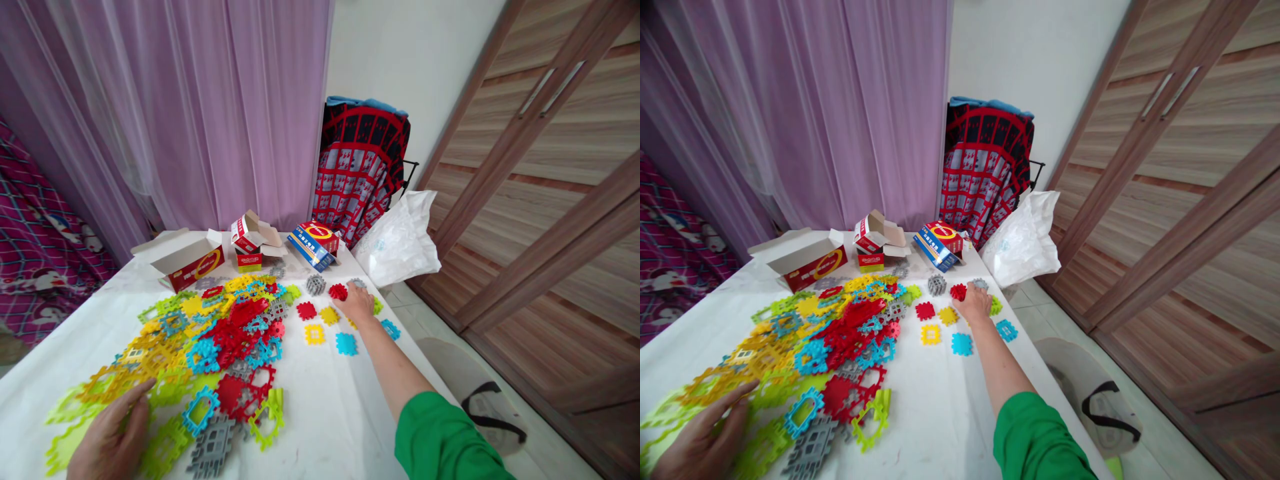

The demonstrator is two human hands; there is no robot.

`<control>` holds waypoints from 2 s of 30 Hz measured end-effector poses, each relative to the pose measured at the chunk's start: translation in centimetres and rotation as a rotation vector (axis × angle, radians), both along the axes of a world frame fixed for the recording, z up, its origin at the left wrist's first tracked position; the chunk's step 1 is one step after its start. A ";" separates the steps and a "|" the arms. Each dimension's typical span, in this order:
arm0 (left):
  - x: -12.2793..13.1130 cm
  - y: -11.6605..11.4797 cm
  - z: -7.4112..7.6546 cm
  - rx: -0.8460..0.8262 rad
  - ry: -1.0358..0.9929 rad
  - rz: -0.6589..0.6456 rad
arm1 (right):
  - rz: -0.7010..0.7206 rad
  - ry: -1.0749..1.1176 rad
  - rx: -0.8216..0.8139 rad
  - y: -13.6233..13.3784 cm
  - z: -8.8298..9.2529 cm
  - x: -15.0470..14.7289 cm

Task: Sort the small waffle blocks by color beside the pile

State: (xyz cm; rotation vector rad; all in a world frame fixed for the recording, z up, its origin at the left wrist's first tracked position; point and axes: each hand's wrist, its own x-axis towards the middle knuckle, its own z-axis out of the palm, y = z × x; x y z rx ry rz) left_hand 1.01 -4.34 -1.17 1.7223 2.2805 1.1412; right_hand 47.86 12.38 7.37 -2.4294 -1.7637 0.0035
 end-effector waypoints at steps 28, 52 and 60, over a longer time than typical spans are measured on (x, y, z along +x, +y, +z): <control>1.8 -0.3 2.7 0.052 -0.035 0.017 | 0.236 0.544 0.509 -12.5 -7.1 -5.9; 9.0 5.3 7.1 0.052 0.360 -0.417 | 0.383 0.446 0.412 -13.4 -8.8 -7.0; 12.3 7.0 7.4 -0.087 0.487 -0.428 | 0.408 0.451 0.418 -13.5 -8.7 -7.1</control>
